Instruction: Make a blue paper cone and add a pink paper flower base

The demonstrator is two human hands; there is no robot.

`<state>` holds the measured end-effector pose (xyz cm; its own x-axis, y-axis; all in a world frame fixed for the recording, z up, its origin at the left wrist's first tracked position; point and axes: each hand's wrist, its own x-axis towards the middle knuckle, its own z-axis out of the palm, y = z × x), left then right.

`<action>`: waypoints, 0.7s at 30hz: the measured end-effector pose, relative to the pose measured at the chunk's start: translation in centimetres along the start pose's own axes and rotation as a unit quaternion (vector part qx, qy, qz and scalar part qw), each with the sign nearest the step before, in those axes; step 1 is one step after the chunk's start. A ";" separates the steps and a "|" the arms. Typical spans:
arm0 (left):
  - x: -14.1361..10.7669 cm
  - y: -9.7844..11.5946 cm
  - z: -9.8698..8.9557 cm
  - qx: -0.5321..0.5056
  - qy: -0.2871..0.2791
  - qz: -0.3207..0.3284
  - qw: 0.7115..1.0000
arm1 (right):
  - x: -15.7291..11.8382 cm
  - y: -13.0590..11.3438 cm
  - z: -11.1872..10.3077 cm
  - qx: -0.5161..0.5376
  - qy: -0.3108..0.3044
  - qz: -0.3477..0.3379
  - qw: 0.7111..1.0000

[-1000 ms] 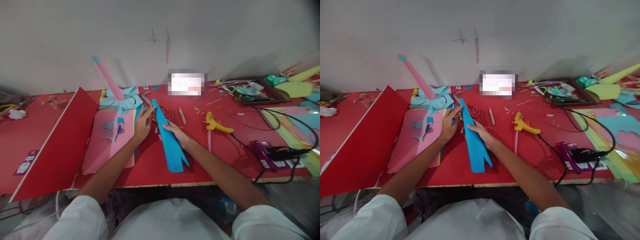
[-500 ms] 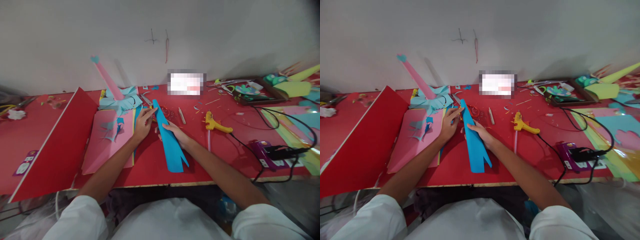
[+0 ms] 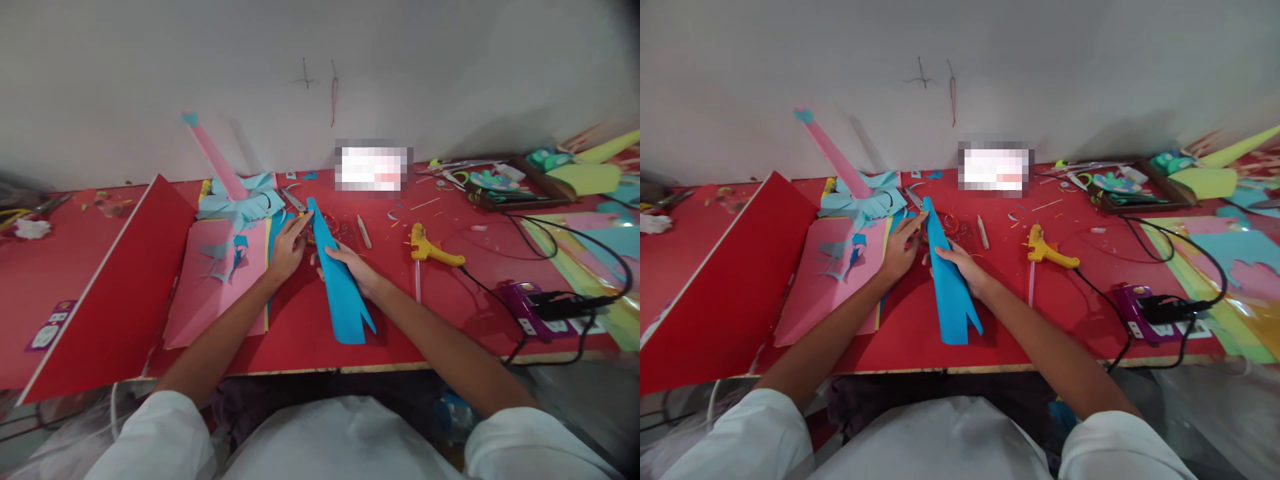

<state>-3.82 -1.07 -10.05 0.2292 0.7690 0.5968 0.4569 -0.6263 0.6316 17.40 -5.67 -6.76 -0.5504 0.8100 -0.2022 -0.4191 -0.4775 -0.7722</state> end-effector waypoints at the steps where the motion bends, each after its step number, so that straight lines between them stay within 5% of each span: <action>1: 0.0 0.0 0.0 0.004 -0.001 0.007 1.000 | 0.0 0.0 0.0 0.001 0.001 0.000 1.000; 21: 0.2 0.0 -0.4 0.007 -0.031 0.010 0.999 | 0.0 0.3 -0.2 0.004 -0.005 0.001 1.000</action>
<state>-4.09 -0.96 -9.72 0.2906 0.7625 0.5781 0.4626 -0.6408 0.6127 17.41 -5.72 -7.11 -0.5579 0.8058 -0.1985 -0.4239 -0.4824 -0.7665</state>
